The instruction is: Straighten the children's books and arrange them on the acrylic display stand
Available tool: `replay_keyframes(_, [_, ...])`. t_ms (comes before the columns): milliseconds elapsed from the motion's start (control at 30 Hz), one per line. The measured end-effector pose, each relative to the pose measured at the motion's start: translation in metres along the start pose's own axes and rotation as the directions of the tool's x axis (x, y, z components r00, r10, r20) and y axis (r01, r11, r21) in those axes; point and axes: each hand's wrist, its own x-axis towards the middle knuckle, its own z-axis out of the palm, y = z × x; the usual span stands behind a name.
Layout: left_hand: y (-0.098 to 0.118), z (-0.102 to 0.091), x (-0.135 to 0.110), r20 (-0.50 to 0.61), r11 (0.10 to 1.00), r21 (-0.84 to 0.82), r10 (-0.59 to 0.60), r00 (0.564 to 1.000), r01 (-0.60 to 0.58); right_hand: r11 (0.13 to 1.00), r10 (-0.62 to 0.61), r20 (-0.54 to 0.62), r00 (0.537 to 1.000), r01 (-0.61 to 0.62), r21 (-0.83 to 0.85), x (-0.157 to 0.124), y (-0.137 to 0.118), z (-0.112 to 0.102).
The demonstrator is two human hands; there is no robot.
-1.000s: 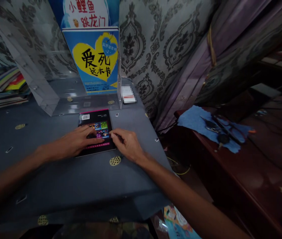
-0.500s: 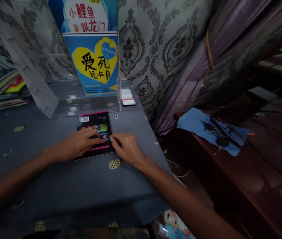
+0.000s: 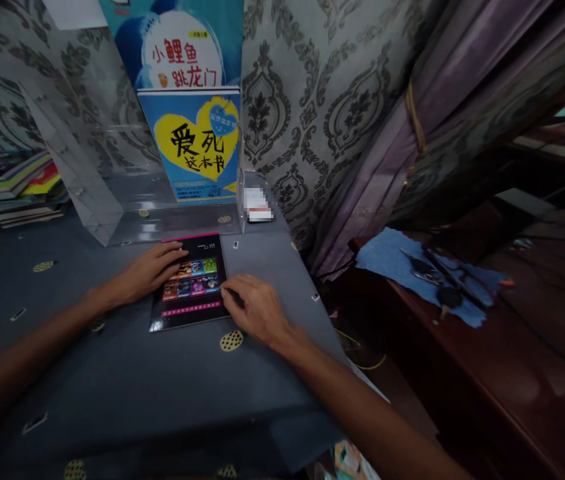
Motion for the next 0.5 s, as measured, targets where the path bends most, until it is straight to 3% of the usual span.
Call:
replay_keyframes(300, [-0.008, 0.013, 0.013, -0.026, 1.0, 0.009, -0.029, 0.999, 0.03, 0.998, -0.039, 0.01, 0.999, 0.04, -0.042, 0.002, 0.004, -0.002])
replay_keyframes(500, [-0.01, 0.018, 0.012, -0.064, 1.0, 0.017, -0.021, 0.998, 0.022, 0.991, -0.064, 0.174, 0.983, 0.084, -0.108, 0.045, 0.011, 0.01])
